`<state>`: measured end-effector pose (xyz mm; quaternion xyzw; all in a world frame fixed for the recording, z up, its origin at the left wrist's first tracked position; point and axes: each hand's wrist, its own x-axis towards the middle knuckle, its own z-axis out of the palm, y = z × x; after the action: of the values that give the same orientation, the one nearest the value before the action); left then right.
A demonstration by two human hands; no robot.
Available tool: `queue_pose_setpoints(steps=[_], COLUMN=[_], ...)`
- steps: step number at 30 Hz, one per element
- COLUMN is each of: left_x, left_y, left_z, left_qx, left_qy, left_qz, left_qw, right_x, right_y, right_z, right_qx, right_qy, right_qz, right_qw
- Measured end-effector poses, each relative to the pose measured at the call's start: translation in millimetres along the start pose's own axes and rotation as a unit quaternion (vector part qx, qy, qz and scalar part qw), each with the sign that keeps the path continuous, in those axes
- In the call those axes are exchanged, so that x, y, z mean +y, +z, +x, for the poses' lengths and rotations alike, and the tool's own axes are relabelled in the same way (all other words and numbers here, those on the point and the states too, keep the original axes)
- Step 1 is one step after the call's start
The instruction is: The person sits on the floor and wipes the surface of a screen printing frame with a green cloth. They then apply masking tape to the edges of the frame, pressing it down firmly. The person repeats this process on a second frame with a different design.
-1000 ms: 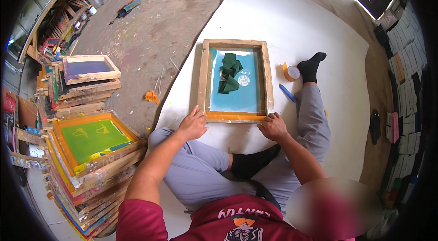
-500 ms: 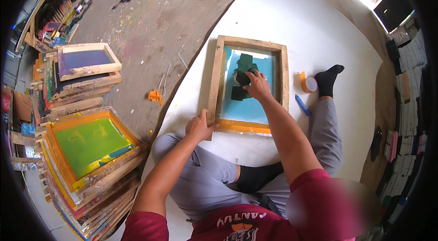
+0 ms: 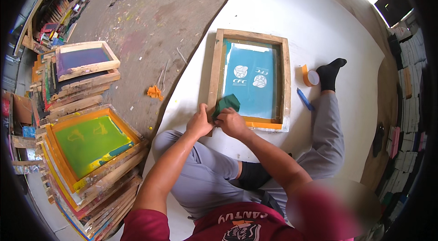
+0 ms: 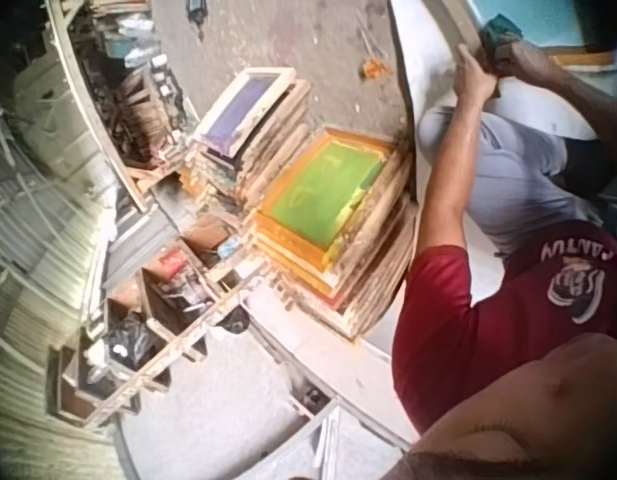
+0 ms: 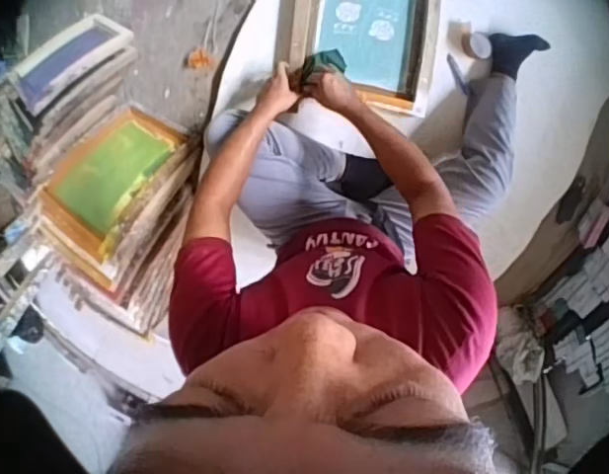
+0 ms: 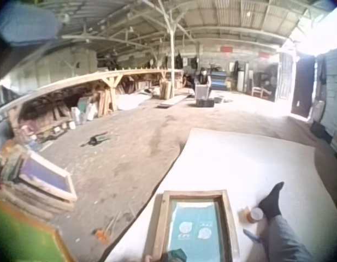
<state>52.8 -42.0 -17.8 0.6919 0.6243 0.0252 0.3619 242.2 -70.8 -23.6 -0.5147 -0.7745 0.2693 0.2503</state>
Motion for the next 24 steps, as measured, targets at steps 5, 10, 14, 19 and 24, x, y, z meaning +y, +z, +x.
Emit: queue_pose_setpoints(steps=[5, 10, 14, 19, 24], left_x=[-3, -4, -6, 1, 0], left_y=[4, 1, 0, -5, -3], left_z=[0, 2, 2, -1, 0], left_qx=[0.009, -0.006, -0.013, -0.016, -0.02], left_qy=[-0.006, -0.03, -0.028, -0.034, -0.04], left_qz=[-0.014, -0.029, -0.045, -0.035, -0.039], left_qw=[1.0, 0.999, 0.999, 0.999, 0.998], right_x=[-3, 19, 33, 64, 101], right_y=[8, 23, 9, -48, -134], right_z=[1, 1, -4, -44, -117], right_qx=[0.02, -0.043, -0.031, -0.122, -0.053], right_qy=[0.099, 0.079, 0.013, 0.1, 0.069], right_qz=[0.062, 0.026, 0.004, -0.111, -0.233], right_qw=[0.993, 0.996, 0.999, 0.981, 0.969])
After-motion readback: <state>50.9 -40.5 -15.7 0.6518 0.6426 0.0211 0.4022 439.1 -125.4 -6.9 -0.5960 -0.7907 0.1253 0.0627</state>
